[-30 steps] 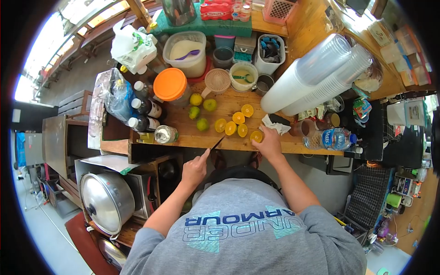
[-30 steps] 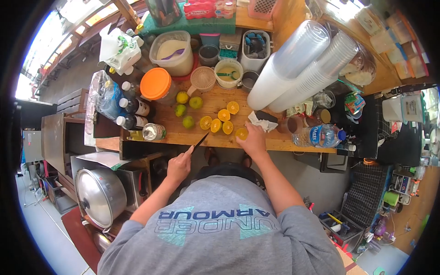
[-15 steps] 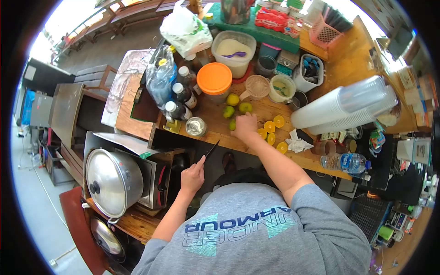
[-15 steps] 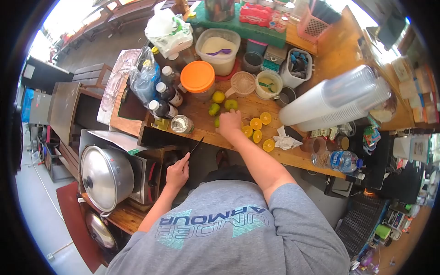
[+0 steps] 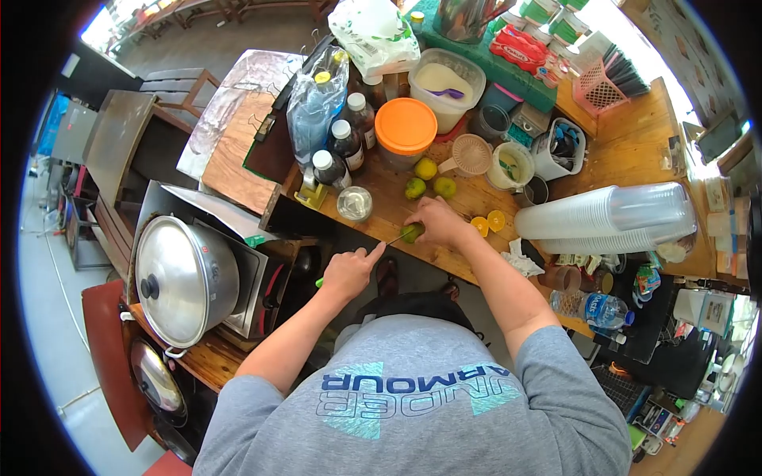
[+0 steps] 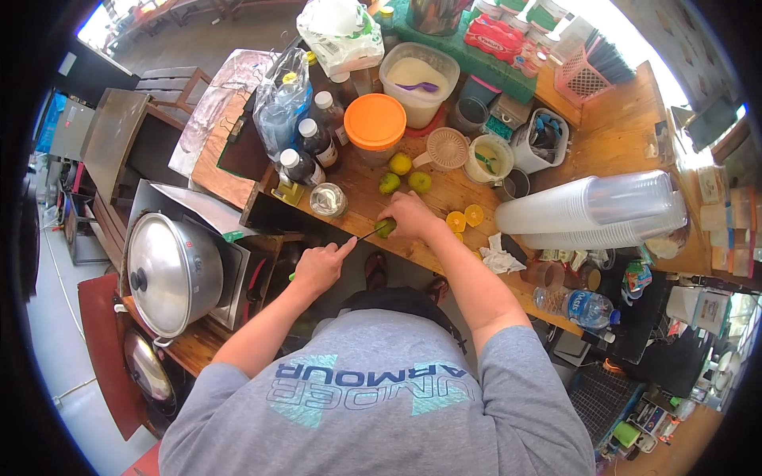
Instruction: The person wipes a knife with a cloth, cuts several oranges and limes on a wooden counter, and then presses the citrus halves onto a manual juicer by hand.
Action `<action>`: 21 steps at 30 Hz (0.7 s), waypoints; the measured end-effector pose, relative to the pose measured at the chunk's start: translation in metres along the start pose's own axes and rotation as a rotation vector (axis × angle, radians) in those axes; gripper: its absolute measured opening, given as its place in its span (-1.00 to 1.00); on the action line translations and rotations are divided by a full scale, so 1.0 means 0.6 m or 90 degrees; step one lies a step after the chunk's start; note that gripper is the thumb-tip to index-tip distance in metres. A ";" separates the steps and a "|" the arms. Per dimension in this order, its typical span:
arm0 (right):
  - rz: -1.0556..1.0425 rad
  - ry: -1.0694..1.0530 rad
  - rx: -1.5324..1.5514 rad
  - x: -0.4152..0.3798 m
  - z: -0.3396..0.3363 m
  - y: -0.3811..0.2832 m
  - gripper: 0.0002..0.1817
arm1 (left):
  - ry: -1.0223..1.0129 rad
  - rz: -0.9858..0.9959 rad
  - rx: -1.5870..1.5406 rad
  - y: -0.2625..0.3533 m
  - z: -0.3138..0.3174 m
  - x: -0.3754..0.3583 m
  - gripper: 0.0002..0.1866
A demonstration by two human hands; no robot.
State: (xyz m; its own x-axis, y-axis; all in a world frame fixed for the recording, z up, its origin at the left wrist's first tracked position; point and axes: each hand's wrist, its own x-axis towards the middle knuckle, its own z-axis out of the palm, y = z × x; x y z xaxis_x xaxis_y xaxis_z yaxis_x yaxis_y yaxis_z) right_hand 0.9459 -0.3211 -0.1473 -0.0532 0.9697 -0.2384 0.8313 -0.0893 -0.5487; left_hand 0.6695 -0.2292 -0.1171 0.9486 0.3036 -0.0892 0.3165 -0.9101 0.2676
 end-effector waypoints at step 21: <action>0.001 0.022 -0.048 0.001 0.024 0.004 -0.49 | -0.122 0.072 0.048 0.032 -0.068 0.081 -0.47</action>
State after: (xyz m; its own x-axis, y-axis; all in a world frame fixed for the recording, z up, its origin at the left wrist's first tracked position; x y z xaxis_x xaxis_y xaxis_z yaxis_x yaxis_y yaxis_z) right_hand 0.9401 -0.3243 -0.1604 -0.0335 0.9771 -0.2101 0.8704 -0.0748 -0.4866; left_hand 0.7217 -0.2203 -0.0774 0.9582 0.1463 -0.2457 0.2009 -0.9559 0.2143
